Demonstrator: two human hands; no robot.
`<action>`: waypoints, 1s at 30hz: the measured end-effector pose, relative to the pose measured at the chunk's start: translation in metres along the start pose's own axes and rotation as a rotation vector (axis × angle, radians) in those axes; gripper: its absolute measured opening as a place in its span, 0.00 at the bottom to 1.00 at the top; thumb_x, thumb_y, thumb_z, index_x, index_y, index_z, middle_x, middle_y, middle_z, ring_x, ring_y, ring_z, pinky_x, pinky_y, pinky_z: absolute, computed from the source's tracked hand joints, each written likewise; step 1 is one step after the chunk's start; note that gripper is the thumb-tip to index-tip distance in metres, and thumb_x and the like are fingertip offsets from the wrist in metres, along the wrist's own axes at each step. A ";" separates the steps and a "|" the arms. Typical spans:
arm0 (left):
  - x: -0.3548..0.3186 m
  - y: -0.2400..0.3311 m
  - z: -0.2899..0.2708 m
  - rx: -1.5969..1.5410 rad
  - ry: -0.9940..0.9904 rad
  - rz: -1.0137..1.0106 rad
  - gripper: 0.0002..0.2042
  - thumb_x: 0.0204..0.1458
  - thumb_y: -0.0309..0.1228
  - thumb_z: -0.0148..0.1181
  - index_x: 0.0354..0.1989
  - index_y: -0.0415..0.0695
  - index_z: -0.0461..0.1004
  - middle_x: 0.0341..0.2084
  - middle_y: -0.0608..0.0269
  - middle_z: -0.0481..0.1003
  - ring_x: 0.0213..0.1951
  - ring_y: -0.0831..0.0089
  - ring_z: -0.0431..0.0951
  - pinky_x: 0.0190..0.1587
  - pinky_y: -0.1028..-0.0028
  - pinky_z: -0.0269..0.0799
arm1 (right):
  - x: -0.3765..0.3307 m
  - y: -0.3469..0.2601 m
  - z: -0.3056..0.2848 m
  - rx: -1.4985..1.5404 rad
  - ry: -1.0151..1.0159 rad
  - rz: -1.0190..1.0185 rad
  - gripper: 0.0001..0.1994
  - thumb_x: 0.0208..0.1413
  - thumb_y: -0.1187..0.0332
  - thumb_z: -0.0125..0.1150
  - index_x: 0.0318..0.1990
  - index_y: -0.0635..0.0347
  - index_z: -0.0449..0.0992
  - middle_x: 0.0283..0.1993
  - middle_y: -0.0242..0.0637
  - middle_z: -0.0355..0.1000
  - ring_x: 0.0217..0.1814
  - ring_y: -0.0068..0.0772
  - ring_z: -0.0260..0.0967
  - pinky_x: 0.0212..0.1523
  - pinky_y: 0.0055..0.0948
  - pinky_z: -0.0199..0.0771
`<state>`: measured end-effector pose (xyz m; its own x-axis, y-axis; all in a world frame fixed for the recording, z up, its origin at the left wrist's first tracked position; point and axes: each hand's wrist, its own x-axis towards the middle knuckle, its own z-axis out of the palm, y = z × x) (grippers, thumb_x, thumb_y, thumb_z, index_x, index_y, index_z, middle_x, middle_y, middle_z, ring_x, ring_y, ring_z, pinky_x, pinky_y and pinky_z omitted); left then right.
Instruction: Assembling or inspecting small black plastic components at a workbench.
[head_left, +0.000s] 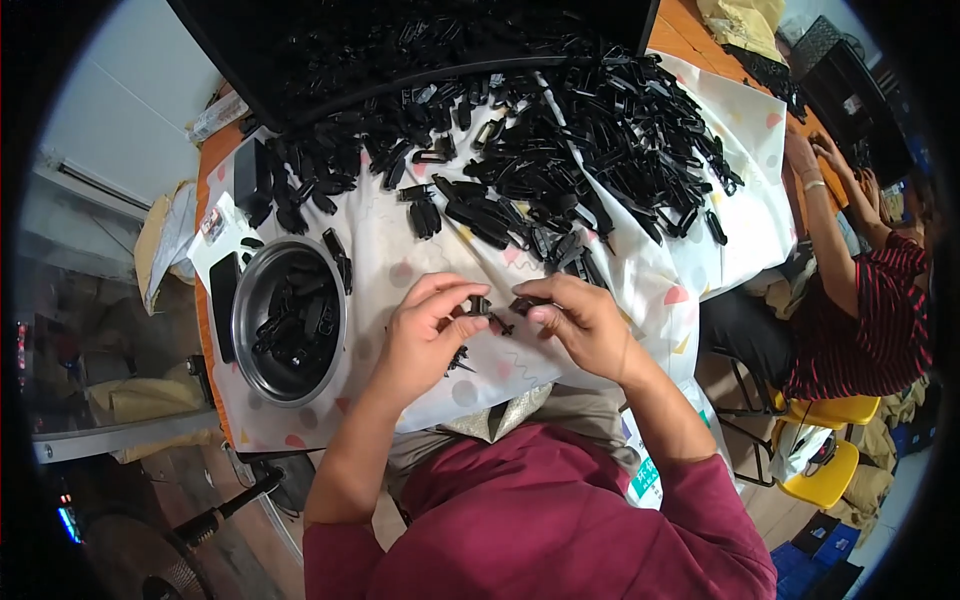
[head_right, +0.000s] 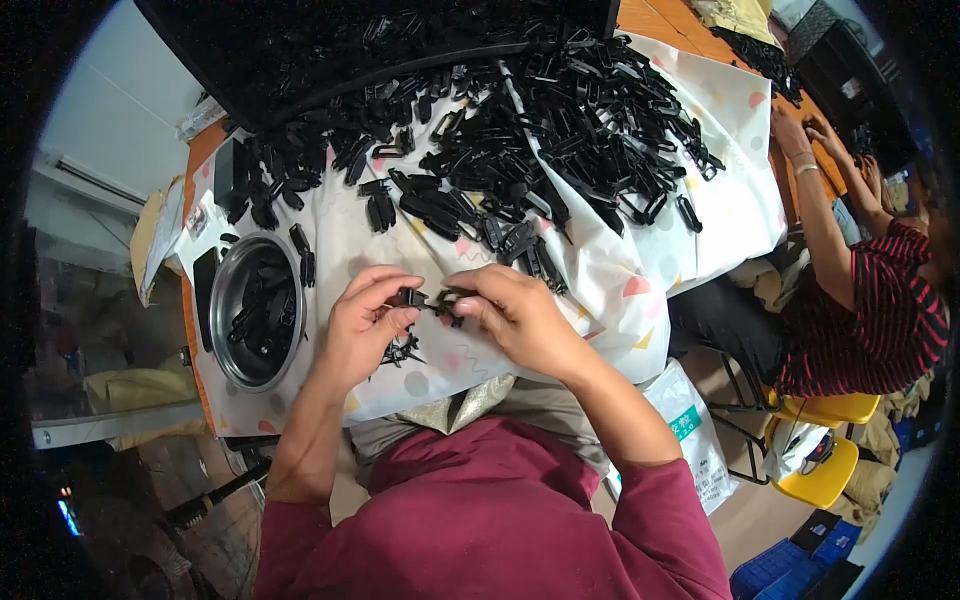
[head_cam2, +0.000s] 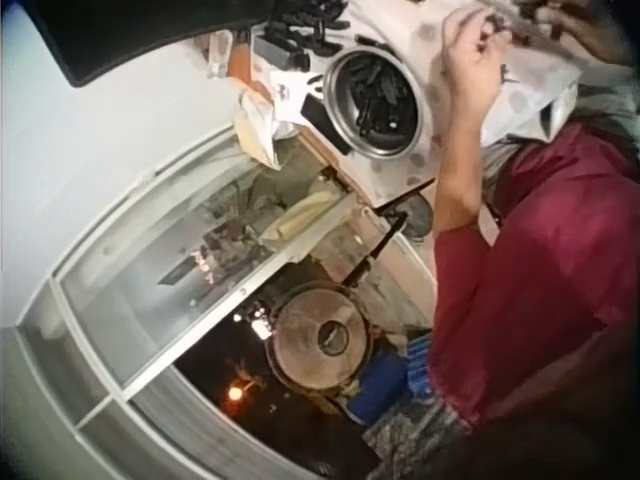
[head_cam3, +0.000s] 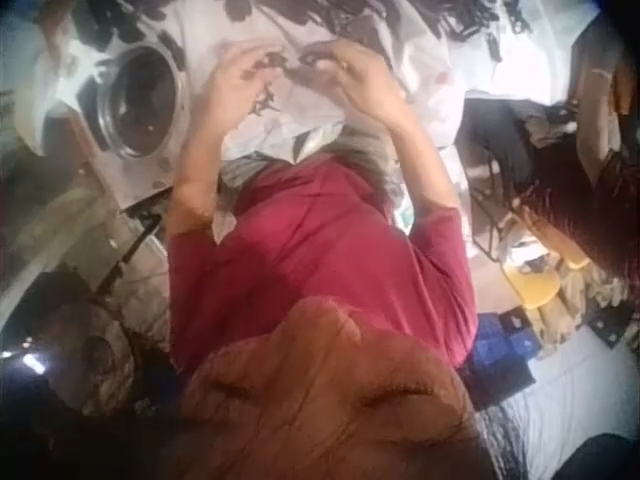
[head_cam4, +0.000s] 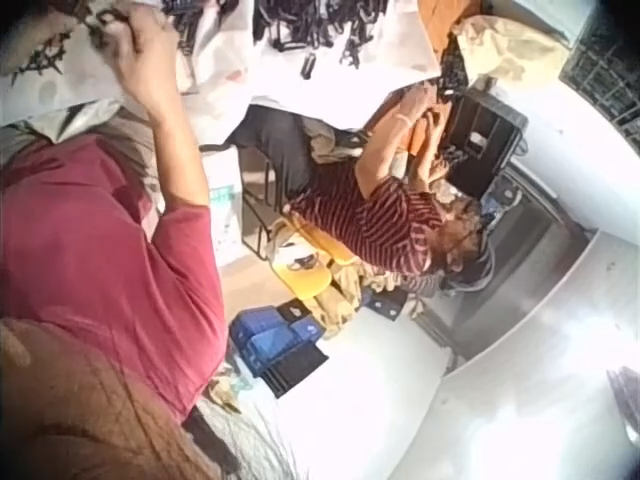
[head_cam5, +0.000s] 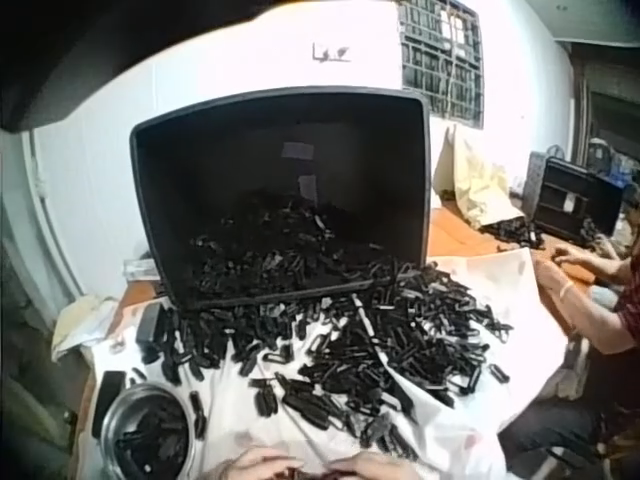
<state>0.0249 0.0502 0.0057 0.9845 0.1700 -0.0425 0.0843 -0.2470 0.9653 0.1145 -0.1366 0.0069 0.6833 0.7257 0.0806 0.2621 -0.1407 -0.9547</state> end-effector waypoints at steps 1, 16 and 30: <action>0.000 0.009 0.003 0.032 0.009 0.063 0.14 0.44 0.21 0.59 0.42 0.40 0.72 0.35 0.61 0.69 0.31 0.81 0.71 0.30 0.81 0.69 | 0.001 -0.019 0.002 0.176 0.017 0.058 0.06 0.53 0.72 0.53 0.36 0.63 0.72 0.34 0.36 0.67 0.24 0.16 0.63 0.19 0.16 0.63; -0.003 0.016 0.008 0.535 0.045 0.521 0.14 0.39 0.22 0.63 0.37 0.38 0.72 0.29 0.61 0.74 0.32 0.76 0.74 0.35 0.78 0.71 | 0.000 -0.008 0.006 0.580 -0.002 0.392 0.05 0.49 0.71 0.59 0.29 0.63 0.73 0.19 0.25 0.63 0.16 0.11 0.51 0.14 0.13 0.47; -0.002 -0.015 0.047 -0.829 0.086 -0.150 0.13 0.49 0.28 0.56 0.41 0.35 0.70 0.34 0.62 0.74 0.37 0.79 0.71 0.44 0.80 0.64 | -0.019 0.002 0.036 0.169 0.304 0.245 0.11 0.48 0.76 0.59 0.40 0.69 0.69 0.33 0.35 0.71 0.29 0.17 0.66 0.28 0.15 0.68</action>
<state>0.0291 0.0088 -0.0208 0.9539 0.2254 -0.1982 0.0406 0.5575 0.8292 0.0778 -0.1265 -0.0069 0.8881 0.4492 -0.0973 -0.0305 -0.1537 -0.9876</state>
